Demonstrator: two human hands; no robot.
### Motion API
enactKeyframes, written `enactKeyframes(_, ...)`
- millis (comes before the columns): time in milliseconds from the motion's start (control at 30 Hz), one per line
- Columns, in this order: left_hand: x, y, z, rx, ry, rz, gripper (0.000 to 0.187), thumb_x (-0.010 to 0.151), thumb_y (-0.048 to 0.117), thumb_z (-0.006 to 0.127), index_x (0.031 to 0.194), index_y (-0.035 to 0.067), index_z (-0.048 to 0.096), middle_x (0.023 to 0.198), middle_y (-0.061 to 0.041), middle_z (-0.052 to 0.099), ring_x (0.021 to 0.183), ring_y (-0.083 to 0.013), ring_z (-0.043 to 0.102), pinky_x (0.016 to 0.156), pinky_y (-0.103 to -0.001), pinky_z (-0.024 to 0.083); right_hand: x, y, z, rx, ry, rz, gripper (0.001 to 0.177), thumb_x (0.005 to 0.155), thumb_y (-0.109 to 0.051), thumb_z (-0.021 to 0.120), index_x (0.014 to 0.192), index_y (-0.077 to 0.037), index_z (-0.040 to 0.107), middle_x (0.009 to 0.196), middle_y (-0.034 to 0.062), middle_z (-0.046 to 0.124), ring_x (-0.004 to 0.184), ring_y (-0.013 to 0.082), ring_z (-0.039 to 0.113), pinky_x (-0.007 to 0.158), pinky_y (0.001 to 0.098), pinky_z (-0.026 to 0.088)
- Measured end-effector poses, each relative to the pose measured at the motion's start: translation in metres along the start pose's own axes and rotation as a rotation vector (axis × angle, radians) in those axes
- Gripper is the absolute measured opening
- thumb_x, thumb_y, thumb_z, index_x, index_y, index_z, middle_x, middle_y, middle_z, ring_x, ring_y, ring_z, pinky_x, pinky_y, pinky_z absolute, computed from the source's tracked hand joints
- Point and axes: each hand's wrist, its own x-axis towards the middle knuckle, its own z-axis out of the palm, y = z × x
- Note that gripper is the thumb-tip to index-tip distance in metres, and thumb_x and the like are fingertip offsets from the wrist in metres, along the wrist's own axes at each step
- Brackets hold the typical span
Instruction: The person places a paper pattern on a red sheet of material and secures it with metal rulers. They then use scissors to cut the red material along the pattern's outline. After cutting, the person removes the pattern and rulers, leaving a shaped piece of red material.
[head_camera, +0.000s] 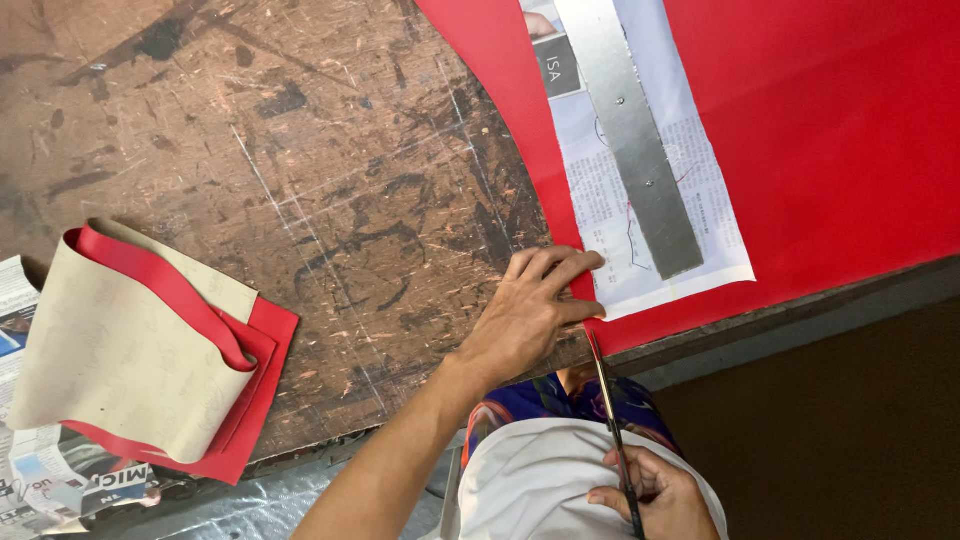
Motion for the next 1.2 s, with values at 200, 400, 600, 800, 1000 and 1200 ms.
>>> enactKeyframes(200, 0.002, 0.003, -0.002, -0.025, -0.017, -0.02, 0.032, 0.08, 0.015, 0.073, 0.113, 0.014, 0.076, 0.143, -0.007, 0.055, 0.134, -0.0284, 0.048, 0.114, -0.047, 0.036, 0.003, -0.003, 0.003, 0.143, -0.016, 0.052, 0.049, 0.062, -0.007, 0.098, 0.104, 0.002, 0.073, 0.058, -0.0031, 0.059, 0.054, 0.0039, 0.051, 0.054, 0.0221, 0.045)
enactKeyframes(400, 0.005, 0.006, -0.005, 0.001, -0.021, -0.032, 0.038, 0.078, 0.012, 0.075, 0.116, 0.013, 0.074, 0.143, -0.006, 0.056, 0.134, -0.0277, 0.049, 0.114, -0.046, 0.037, 0.005, -0.008, 0.006, 0.165, -0.012, -0.002, 0.048, 0.063, -0.01, 0.097, 0.103, 0.0, 0.073, 0.057, -0.0024, 0.059, 0.054, 0.0043, 0.053, 0.054, 0.0225, 0.047)
enactKeyframes(600, 0.005, 0.007, -0.005, -0.016, -0.012, -0.04, 0.04, 0.077, 0.01, 0.075, 0.117, 0.01, 0.073, 0.142, -0.006, 0.057, 0.133, -0.028, 0.049, 0.114, -0.046, 0.037, 0.003, -0.015, 0.003, 0.049, 0.013, 0.023, 0.047, 0.063, -0.014, 0.1, 0.101, -0.001, 0.075, 0.056, -0.0013, 0.053, 0.052, 0.0066, 0.045, 0.053, 0.0235, 0.041)
enactKeyframes(800, 0.007, 0.009, -0.007, -0.031, -0.002, -0.054, 0.043, 0.077, 0.002, 0.072, 0.119, 0.008, 0.069, 0.142, -0.006, 0.057, 0.134, -0.0275, 0.049, 0.114, -0.045, 0.037, 0.008, -0.018, 0.002, 0.233, -0.026, 0.022, 0.049, 0.063, -0.008, 0.097, 0.103, 0.002, 0.072, 0.068, -0.0016, 0.063, 0.061, 0.005, 0.057, 0.059, 0.0228, 0.05)
enactKeyframes(1000, 0.006, 0.01, -0.004, -0.028, -0.01, -0.085, 0.048, 0.073, -0.003, 0.07, 0.119, 0.007, 0.069, 0.142, -0.006, 0.058, 0.134, -0.0277, 0.05, 0.114, -0.045, 0.037, 0.013, -0.013, 0.002, 0.242, -0.027, 0.035, 0.049, 0.064, -0.007, 0.097, 0.103, 0.003, 0.07, 0.071, 0.0, 0.064, 0.062, 0.0056, 0.057, 0.059, 0.0237, 0.049)
enactKeyframes(1200, -0.002, 0.021, 0.005, -0.011, 0.168, -0.127, 0.043, 0.074, -0.006, 0.067, 0.116, 0.003, 0.07, 0.141, -0.013, 0.056, 0.135, -0.0323, 0.05, 0.114, -0.048, 0.043, 0.015, -0.01, 0.003, 0.2, -0.023, 0.011, 0.046, 0.063, -0.007, 0.097, 0.101, 0.003, 0.072, 0.073, 0.0007, 0.065, 0.064, 0.0052, 0.059, 0.061, 0.0227, 0.051)
